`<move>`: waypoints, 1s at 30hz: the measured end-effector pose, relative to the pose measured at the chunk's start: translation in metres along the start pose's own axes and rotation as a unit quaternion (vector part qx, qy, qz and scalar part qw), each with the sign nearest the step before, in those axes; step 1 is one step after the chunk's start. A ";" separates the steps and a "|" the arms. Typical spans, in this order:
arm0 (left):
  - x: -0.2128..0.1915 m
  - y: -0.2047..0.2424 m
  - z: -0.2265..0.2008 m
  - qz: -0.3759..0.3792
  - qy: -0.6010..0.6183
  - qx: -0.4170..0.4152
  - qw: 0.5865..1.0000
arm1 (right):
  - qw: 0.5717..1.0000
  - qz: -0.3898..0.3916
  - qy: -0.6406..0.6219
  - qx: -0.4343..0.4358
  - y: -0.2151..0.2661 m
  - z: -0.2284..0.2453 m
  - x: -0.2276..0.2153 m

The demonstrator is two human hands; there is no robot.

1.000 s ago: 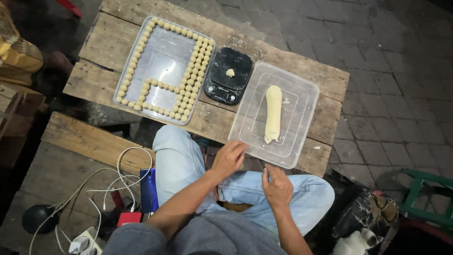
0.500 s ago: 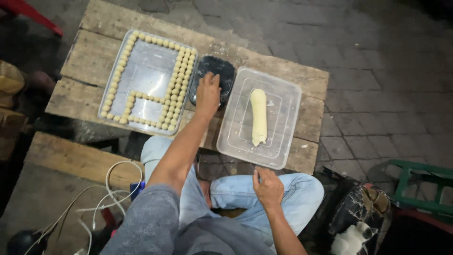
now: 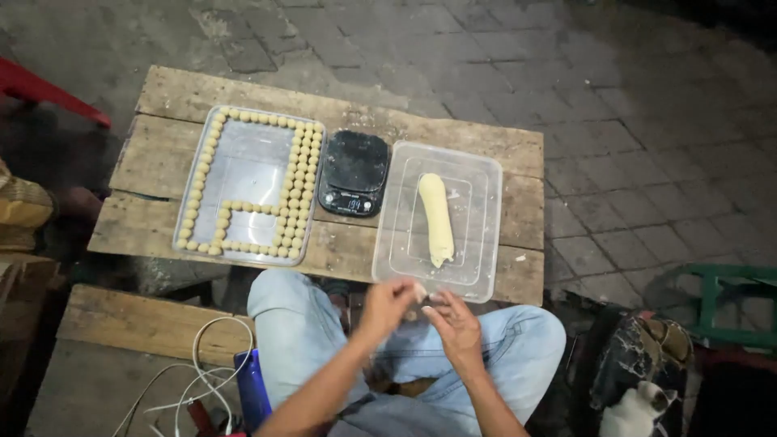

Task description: The person sits on the ground and repeatedly pinches off small pieces of dough from a larger mass. They roll each piece between their palms to form a ball and place it into a tray. The person occasionally weighs a piece on a digital scale and adjusts the dough mass.

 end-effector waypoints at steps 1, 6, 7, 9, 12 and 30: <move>0.010 0.032 -0.005 0.004 0.057 -0.041 0.998 | 0.997 0.024 -0.066 0.024 -0.001 -0.001 0.007; -0.005 0.070 -0.019 -0.068 0.232 -0.166 0.956 | 0.995 0.094 0.010 -0.019 0.012 0.007 0.017; -0.011 0.076 -0.030 -0.067 0.309 -0.215 0.924 | 0.993 0.110 -0.044 -0.001 0.017 0.010 0.020; -0.024 0.078 -0.046 -0.052 0.337 -0.233 0.911 | 0.993 0.107 -0.045 -0.011 0.018 0.012 0.022; -0.033 0.080 -0.066 -0.037 0.347 -0.246 0.904 | 0.993 0.096 -0.063 -0.007 0.023 0.027 0.027; -0.030 0.080 -0.036 0.106 0.027 -0.157 0.981 | 0.975 0.026 0.136 -0.175 0.048 0.041 0.029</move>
Point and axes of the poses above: each hand's wrist, its own y-axis away from the middle knuckle, its own x-axis out of the palm, z = x × y, the point moved 1 cm from there along -y, towards the middle knuckle, and after that the axes turned 4 degrees about z, right-handed, at the moved point
